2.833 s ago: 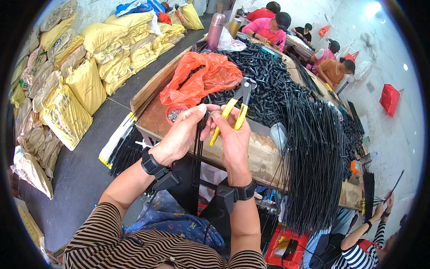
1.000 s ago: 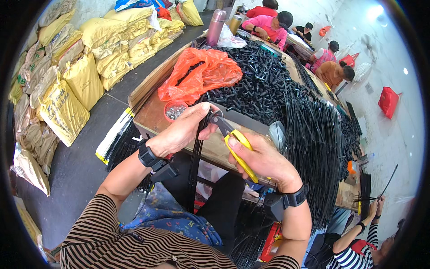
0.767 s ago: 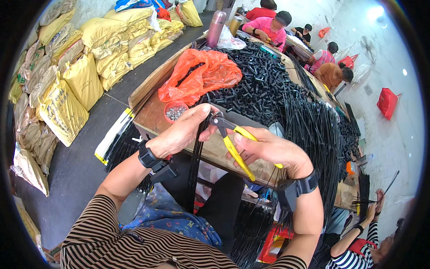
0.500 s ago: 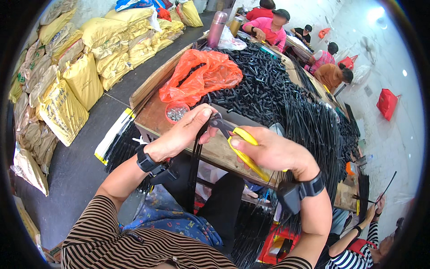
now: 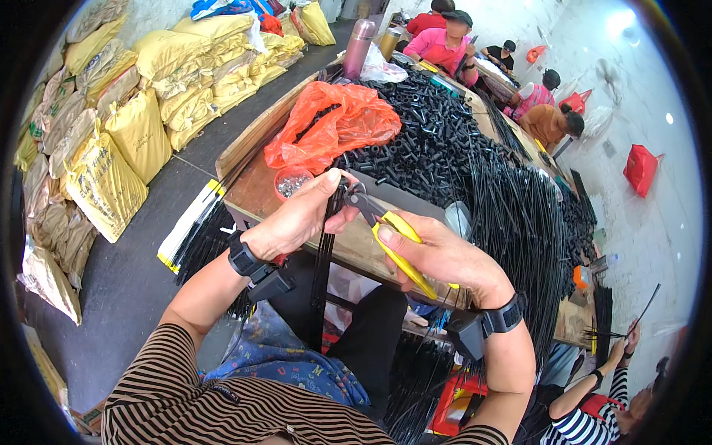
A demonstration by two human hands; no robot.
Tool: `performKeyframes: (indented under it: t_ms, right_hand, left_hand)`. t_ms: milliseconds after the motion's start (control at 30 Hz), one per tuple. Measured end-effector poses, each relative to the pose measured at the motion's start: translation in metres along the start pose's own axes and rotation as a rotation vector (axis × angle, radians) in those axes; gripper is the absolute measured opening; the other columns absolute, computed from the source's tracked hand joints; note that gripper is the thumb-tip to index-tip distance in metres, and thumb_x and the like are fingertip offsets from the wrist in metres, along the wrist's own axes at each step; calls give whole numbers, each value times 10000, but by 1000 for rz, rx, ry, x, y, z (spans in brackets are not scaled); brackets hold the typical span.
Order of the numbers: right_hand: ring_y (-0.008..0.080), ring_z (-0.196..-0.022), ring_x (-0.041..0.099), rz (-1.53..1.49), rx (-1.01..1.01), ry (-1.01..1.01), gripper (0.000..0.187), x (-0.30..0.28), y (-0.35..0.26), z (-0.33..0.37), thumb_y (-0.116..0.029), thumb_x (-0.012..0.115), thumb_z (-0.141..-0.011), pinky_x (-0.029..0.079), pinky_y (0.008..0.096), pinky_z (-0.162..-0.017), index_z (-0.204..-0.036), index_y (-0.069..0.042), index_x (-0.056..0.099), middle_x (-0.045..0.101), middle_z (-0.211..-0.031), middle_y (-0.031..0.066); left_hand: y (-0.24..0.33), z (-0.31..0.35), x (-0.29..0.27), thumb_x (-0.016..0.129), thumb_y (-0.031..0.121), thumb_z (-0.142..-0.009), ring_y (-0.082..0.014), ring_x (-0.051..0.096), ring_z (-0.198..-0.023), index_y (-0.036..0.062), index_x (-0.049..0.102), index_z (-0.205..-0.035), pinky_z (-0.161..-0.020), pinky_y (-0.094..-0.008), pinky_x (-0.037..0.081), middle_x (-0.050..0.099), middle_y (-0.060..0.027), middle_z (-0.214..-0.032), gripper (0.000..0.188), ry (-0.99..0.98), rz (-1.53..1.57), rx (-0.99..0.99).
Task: Manually assemble and secure plastic components onto metal umbrella rib segments using pliers.
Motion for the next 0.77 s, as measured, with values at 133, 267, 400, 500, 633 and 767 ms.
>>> performKeyframes:
  t_ms: [133, 267, 400, 500, 633, 767]
  right_hand:
    - [82, -527, 504, 56, 31, -15, 313, -2, 0, 0, -366, 467, -981, 420, 244, -467, -951, -57, 508, 502, -651, -4]
    - [84, -552, 551, 141, 69, -61, 342, -9, -21, 5, -376, 483, -973, 457, 246, -488, -913, -42, 527, 537, -680, -2]
    - [299, -607, 624, 606, 29, 57, 268, 3, -28, 7, -269, 521, -938, 494, 387, -583, -973, -4, 535, 595, -667, 160]
    - [417, -777, 613, 884, -279, 432, 237, 21, -22, 12, -230, 552, -906, 478, 457, -666, -1010, -19, 579, 627, -795, 256]
    - [439, -833, 608, 575, -123, 471, 321, 4, 26, -3, -231, 554, -904, 482, 482, -724, -1161, -40, 578, 631, -877, 270]
    - [415, -875, 627, 844, -44, 674, 353, 16, 88, -37, -244, 591, -884, 505, 459, -770, -1183, -56, 576, 654, -901, 247]
  left_hand:
    - [-1, 1, 0, 300, 471, -1005, -78, 406, -586, 59, 478, -1061, -552, -228, 350, 539, -53, -800, 453, -6, -102, 12]
    - [5, -1, 5, 278, 481, -1006, -84, 417, -589, 60, 469, -1055, -560, -231, 359, 544, -62, -801, 465, -10, -306, 9]
    - [7, 0, 8, 251, 488, -1007, -89, 427, -590, 49, 482, -1063, -567, -232, 363, 553, -55, -797, 499, -12, -344, 31]
    - [7, 5, 7, 262, 487, -1006, -87, 448, -598, 40, 480, -1154, -570, -236, 370, 556, -51, -799, 519, -3, -313, 28]
    - [-26, 36, 3, 456, 412, -974, -107, 548, -680, 36, 452, -1269, -686, -259, 454, 588, -82, -1023, 478, 111, -84, -67]
    - [-102, 110, -27, 591, 294, -929, -116, 594, -833, 26, 391, -1311, -762, -305, 492, 590, -109, -1142, 508, 147, -384, -99]
Point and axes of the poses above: each hand's wrist, its own z-axis away from the middle knuckle, its own x-axis out of the palm, y = z × x, the point moved 4 cm from there along -z, towards the middle knuckle
